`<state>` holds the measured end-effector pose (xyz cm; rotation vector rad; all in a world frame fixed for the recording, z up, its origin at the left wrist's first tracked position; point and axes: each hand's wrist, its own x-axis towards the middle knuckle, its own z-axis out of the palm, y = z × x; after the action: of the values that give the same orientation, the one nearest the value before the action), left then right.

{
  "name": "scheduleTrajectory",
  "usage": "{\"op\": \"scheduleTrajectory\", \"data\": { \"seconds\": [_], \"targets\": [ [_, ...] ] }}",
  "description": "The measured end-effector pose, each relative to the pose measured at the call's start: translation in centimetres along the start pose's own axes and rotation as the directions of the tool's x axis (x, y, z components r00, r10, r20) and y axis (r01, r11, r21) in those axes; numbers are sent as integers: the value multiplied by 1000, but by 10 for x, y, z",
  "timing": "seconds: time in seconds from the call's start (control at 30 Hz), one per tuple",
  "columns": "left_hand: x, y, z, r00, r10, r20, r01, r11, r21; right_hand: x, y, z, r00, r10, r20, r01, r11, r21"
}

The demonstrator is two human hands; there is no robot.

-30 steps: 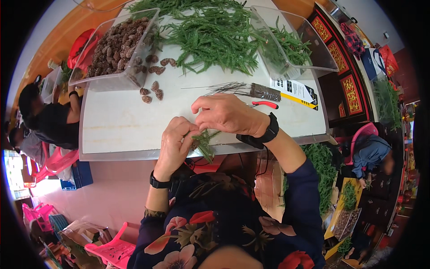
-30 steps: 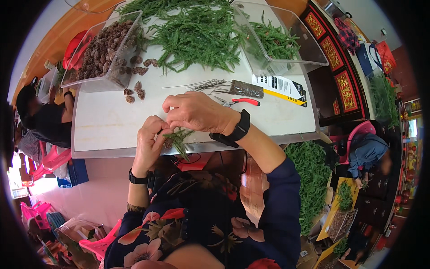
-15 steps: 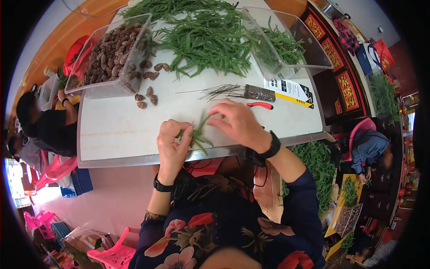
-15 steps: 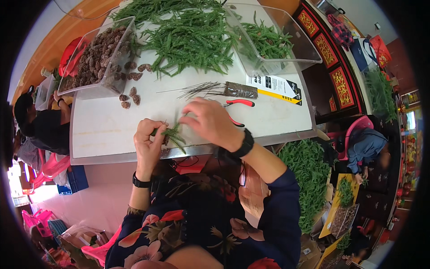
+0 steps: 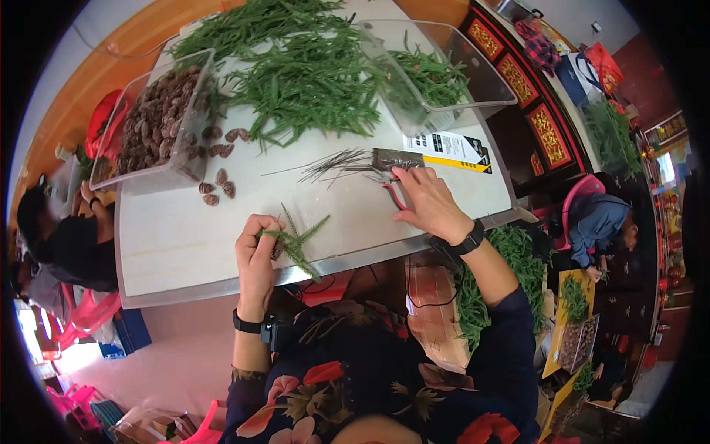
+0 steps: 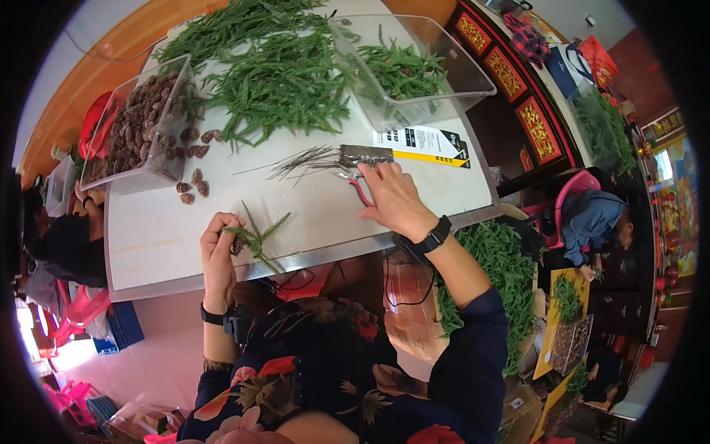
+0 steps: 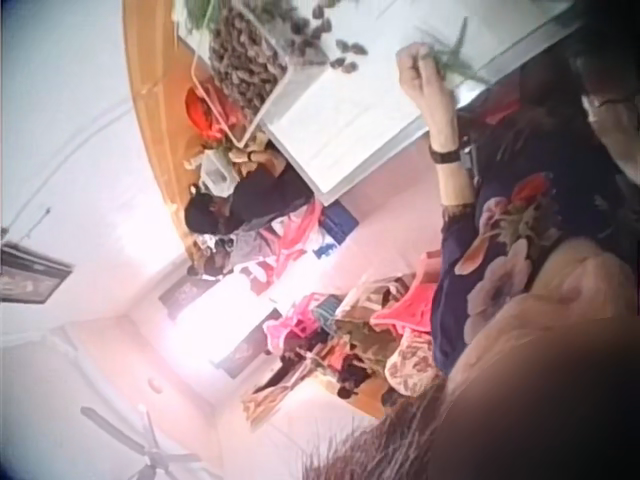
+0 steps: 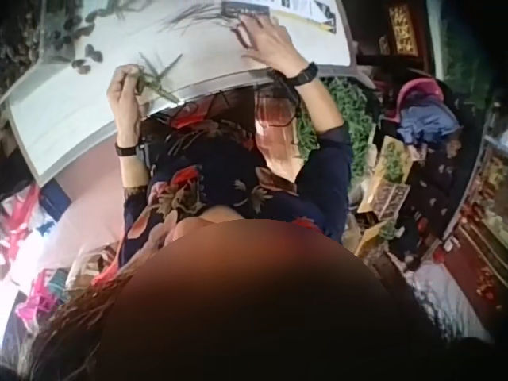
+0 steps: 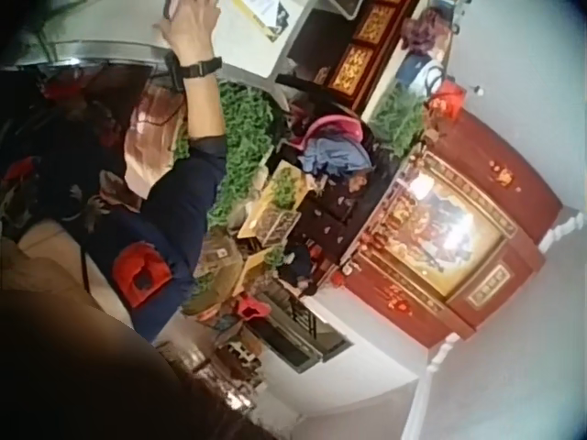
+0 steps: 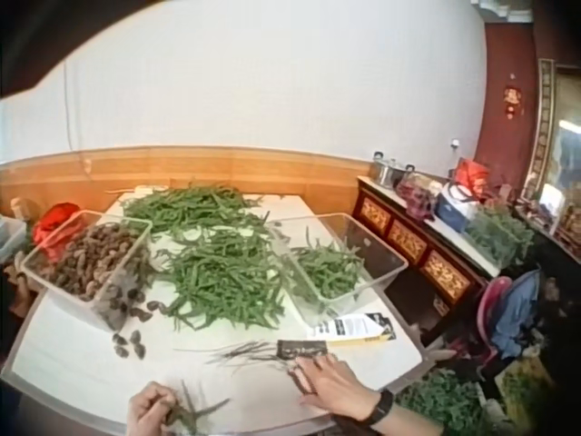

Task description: Picking and cutting small seed-like objects from green leafy stems using hands and shears.

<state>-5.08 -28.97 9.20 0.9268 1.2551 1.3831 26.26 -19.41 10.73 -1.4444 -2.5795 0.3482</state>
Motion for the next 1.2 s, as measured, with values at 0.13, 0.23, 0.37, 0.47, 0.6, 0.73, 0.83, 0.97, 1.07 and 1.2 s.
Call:
{"op": "scheduleTrajectory", "data": {
  "seconds": [0.13,0.23,0.37,0.47,0.6,0.73,0.83,0.97,1.07,1.2],
  "targets": [
    [-3,9,8,1000,-14,-26,14,1000,18,-4,2,-11,993,59,99,-53,996,-70],
    [-8,19,7,999,-11,-44,13,999,43,-12,-6,-13,989,70,133,-48,985,-167],
    [-8,27,-3,999,-7,-34,8,1000,23,-23,-23,4,998,30,-49,-40,974,-223],
    [-10,29,-19,999,-14,-40,14,1000,3,-31,-25,1,999,26,-45,-31,991,-126],
    [-7,25,-30,1000,-13,-27,11,998,-64,-31,-21,9,1000,15,-26,-18,993,-120],
    [-11,26,-33,997,-76,-14,74,991,-110,-28,-9,23,1000,-29,-8,27,976,-216],
    [-12,22,-32,996,-92,12,93,990,-103,-31,-7,26,999,-28,-33,21,980,-197],
    [-12,20,-28,990,-116,78,127,980,-152,-28,-27,14,996,81,-46,-75,990,121],
    [-12,17,-25,977,-117,179,156,962,-225,-13,-63,3,982,173,77,-188,846,500],
    [-10,16,-15,922,-89,378,229,910,-346,17,-78,11,947,-297,-122,310,751,582]
  ]
}}
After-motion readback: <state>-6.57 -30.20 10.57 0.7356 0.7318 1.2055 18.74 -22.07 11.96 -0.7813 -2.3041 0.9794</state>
